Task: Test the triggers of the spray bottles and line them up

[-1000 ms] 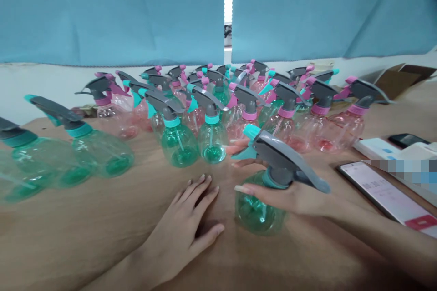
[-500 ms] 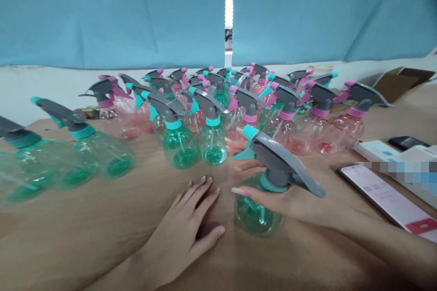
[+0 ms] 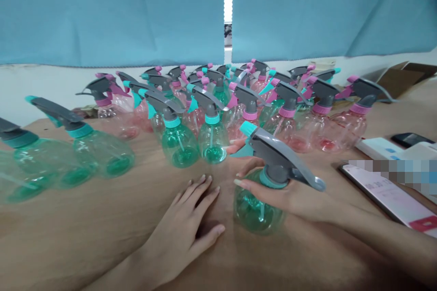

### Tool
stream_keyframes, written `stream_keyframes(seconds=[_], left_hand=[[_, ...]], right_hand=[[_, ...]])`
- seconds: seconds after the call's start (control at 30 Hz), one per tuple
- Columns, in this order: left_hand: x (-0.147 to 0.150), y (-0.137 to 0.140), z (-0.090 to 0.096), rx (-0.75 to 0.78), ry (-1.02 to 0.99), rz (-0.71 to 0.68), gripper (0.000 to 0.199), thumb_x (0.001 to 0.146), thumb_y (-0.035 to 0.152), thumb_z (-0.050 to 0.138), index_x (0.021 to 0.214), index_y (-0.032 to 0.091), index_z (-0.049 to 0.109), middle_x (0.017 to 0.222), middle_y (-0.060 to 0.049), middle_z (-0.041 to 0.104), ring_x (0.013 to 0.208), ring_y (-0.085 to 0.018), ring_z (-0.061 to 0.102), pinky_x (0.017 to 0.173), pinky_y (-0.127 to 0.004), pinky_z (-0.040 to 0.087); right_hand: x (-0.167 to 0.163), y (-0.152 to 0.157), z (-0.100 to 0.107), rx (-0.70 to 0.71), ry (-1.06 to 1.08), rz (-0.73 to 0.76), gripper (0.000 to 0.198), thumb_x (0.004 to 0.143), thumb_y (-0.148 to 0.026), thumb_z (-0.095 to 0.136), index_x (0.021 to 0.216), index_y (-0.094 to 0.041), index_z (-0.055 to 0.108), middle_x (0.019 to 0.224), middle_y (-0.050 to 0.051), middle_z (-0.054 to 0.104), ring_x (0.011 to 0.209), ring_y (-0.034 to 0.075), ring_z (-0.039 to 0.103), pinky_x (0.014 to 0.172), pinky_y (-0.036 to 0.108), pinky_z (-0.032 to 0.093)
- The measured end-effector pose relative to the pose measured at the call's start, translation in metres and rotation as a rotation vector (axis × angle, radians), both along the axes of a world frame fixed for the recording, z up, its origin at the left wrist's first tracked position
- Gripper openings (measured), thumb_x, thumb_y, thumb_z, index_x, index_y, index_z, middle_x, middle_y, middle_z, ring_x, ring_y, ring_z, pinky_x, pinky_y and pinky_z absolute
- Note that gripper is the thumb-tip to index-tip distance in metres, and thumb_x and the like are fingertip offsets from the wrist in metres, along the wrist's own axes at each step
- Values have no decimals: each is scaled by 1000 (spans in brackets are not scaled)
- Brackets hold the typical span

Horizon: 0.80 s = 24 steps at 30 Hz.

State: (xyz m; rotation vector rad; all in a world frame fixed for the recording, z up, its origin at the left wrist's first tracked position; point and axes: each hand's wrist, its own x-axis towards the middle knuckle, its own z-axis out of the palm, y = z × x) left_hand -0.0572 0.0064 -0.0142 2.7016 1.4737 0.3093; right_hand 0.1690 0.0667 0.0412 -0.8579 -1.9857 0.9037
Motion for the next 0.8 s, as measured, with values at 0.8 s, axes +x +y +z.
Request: stream_keyframes(seconds=[0.8], left_hand=[[0,0,1,-15,13,5,56,93,45,50,141,19,37,148,-11,37,134,-29,34,105,-50,34]], right_hand=[[2,-3,11,209,-123,-152,20,72,-16,51,87,-26,60,64,-5,63,48,11,56,45,22,49]])
